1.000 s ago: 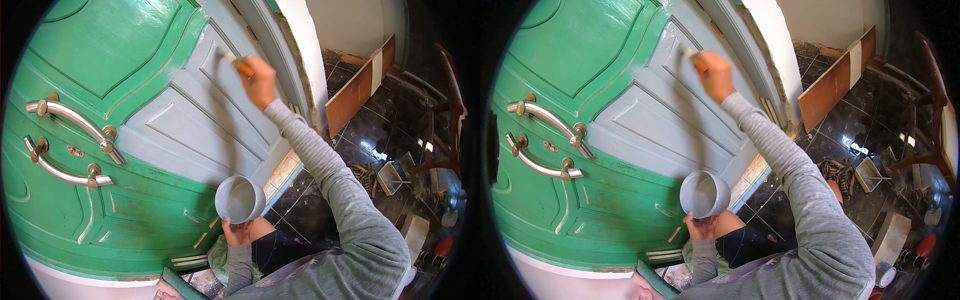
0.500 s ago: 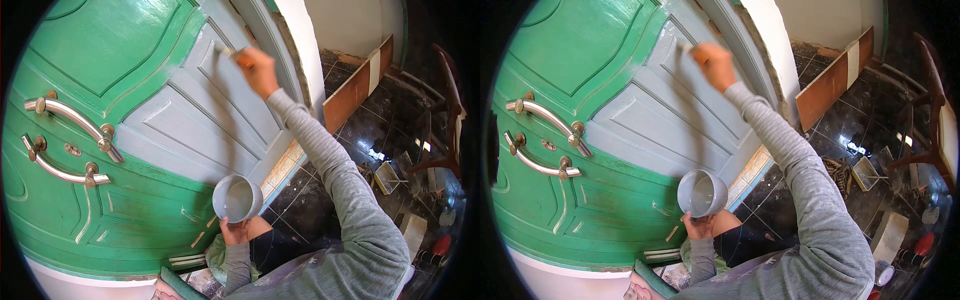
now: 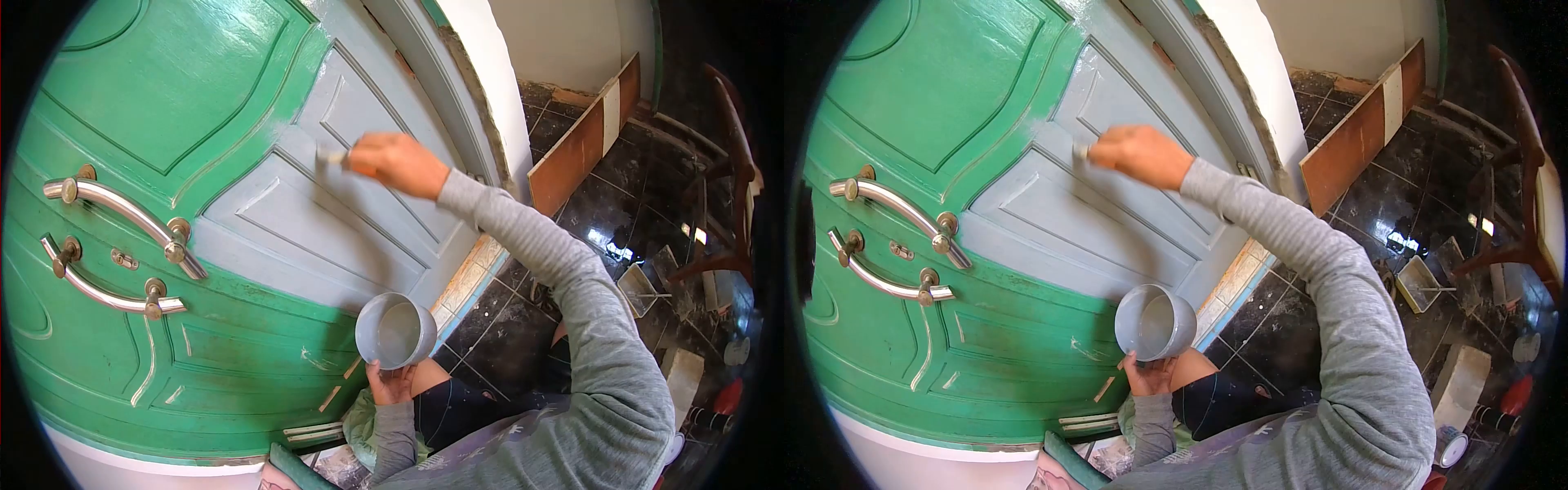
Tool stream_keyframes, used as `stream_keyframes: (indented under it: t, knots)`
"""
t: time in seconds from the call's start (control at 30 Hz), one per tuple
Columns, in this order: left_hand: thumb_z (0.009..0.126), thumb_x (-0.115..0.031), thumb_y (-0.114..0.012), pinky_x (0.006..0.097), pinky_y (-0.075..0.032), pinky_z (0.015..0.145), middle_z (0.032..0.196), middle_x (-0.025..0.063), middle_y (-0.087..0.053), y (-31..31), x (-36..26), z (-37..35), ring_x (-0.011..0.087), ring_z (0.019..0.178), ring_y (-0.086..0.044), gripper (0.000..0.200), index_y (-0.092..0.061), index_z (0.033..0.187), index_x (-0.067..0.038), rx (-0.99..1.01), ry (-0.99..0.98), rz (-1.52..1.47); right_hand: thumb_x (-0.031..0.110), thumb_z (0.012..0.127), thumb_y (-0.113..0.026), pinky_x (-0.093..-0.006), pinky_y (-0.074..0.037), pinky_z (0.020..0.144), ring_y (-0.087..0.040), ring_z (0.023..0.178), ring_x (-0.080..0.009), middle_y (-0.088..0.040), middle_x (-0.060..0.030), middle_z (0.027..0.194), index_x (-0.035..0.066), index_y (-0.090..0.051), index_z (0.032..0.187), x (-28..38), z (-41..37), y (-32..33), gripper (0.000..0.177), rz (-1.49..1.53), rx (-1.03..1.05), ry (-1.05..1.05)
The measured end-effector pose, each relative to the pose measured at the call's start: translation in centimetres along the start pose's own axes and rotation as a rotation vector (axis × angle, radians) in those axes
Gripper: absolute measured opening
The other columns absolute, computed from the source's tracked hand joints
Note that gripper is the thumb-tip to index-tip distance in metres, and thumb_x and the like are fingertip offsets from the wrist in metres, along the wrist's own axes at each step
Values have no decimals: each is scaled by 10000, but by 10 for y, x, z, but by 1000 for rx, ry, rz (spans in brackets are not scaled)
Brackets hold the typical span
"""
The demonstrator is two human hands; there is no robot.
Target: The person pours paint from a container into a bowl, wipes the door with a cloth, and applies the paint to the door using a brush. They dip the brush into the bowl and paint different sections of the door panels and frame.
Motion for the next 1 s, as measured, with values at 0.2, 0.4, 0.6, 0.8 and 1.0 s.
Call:
stream_keyframes:
  t: [0.2, 0.4, 0.6, 0.8, 1.0]
  knots:
    - [774, -437, -692, 595, -404, 1036, 1370, 154, -434, -2, 1, -1, 367, 1237, -489, 726, -408, 1374, -142, -41, 9, 14, 61, 815, -714, -325, -527, 640, -655, 732, -268, -663, -116, 836, 42, -633, 910, -64, 31, 53, 127, 74, -333, -311]
    - [771, -432, -691, 591, -414, 1023, 1368, 157, -434, -9, 2, 1, 362, 1224, -492, 726, -404, 1371, -141, 0, 15, 2, 44, 810, -688, -369, -520, 644, -643, 732, -305, -642, -126, 786, 54, -613, 881, -10, 23, 12, 104, 133, -142, -65]
    - [778, -428, -683, 587, -414, 1023, 1371, 134, -442, 0, 3, 2, 347, 1242, -478, 712, -404, 1378, -164, -16, 22, 14, 50, 805, -710, -342, -511, 600, -642, 664, -300, -653, -146, 773, 45, -615, 887, -66, 30, 32, 126, 250, -542, -329]
    - [770, -435, -689, 594, -386, 1053, 1352, 153, -440, -14, 6, -2, 365, 1252, -465, 726, -401, 1370, -145, -24, 31, 25, 90, 812, -709, -306, -495, 584, -622, 597, -217, -657, -131, 724, 24, -613, 863, -9, 22, 0, 127, 426, -410, -425]
    - [787, -432, -670, 587, -391, 1056, 1356, 147, -449, -10, 5, -1, 364, 1261, -459, 713, -403, 1381, -140, 0, 35, 26, 99, 818, -695, -294, -495, 584, -616, 609, -142, -667, -114, 702, 3, -629, 846, -40, 11, 3, 120, 407, -734, -611]
Point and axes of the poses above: each hand's wrist, its own z-axis towards the middle knuckle, its own y-axis out of the back of the hand, x = y × z, the point moved 6 cm from there along z, towards the middle knuckle
